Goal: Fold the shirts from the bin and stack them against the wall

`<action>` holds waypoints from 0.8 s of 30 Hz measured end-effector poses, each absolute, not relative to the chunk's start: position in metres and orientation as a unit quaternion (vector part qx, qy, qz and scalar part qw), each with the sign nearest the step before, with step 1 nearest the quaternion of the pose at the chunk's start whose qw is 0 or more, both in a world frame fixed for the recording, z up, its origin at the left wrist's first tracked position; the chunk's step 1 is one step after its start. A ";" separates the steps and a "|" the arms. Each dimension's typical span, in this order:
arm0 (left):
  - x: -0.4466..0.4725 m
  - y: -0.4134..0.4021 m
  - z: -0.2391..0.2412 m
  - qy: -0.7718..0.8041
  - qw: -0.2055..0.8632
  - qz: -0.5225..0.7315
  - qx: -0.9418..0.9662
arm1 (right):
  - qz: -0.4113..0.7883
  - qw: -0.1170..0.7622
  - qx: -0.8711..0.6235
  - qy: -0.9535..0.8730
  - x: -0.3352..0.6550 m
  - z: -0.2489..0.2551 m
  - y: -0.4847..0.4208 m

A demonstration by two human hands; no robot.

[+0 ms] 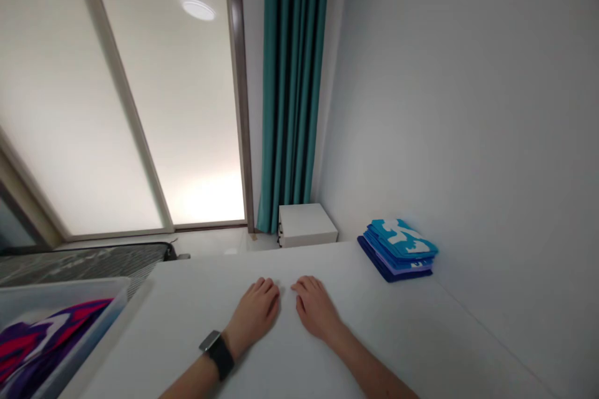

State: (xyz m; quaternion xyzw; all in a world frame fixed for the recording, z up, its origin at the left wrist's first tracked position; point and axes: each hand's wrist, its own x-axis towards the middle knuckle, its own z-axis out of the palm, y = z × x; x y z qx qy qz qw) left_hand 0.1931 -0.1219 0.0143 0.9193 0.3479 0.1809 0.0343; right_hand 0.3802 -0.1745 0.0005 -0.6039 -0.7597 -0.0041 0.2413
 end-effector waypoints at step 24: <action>0.086 -0.131 0.017 0.450 0.062 0.203 0.868 | 0.003 0.270 -0.524 -0.808 0.283 -0.010 -0.140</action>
